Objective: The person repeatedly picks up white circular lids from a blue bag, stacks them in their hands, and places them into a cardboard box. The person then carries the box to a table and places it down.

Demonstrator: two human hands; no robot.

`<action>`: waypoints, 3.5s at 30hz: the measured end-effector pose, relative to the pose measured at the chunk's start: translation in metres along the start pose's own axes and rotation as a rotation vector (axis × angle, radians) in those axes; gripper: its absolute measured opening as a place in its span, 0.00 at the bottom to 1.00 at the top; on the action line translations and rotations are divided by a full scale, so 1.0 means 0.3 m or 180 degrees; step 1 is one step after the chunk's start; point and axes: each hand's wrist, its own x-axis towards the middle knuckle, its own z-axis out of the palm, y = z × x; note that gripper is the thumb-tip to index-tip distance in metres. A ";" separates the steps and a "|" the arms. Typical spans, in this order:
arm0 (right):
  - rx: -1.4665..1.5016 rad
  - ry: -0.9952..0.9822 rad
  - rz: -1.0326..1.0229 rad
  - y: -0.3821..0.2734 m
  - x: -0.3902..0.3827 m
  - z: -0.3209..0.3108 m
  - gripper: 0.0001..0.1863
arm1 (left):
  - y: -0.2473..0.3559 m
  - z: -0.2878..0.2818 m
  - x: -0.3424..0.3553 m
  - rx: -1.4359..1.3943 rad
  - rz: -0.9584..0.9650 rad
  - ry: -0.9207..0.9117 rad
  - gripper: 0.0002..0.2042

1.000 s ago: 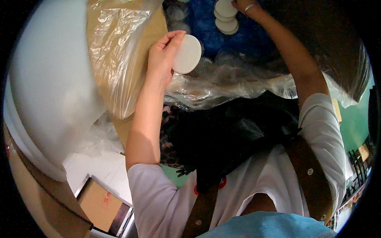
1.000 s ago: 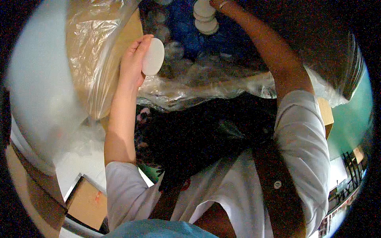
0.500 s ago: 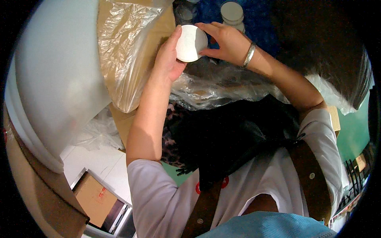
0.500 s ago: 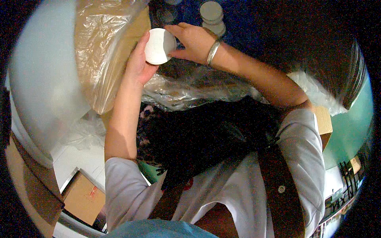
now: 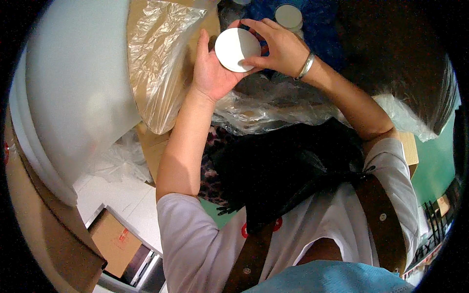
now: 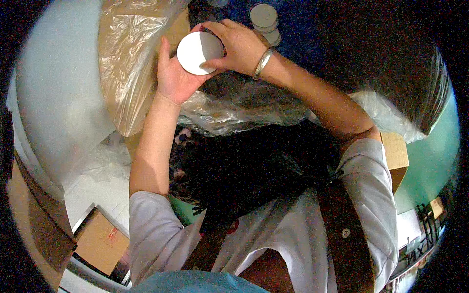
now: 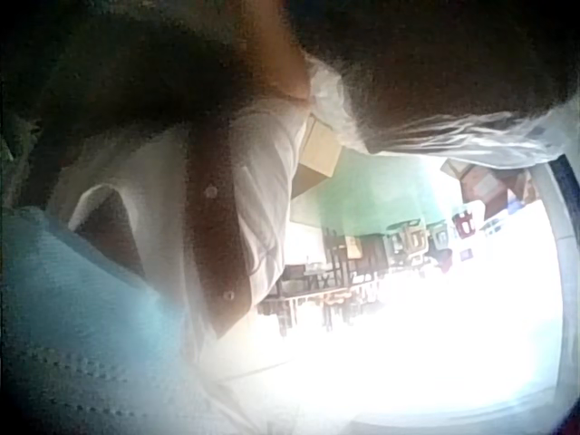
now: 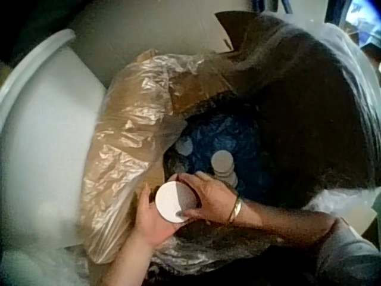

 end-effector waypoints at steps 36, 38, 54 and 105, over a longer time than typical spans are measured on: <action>0.1836 -0.0727 0.0712 0.115 0.045 -0.004 0.06 | -0.010 -0.055 -0.008 0.0292 -0.0072 -0.0063 0.23; 0.1869 -0.0769 0.1239 0.137 0.065 -0.016 0.07 | -0.002 -0.060 -0.016 0.0080 -0.0095 0.0016 0.22; -0.1065 -0.0232 0.1645 0.850 0.453 0.421 0.14 | -0.027 -0.063 -0.051 0.0636 -0.0012 0.1001 0.18; -0.1277 0.0067 0.1172 0.731 -0.014 0.080 0.31 | -0.023 -0.053 -0.033 0.0884 0.0205 0.0710 0.19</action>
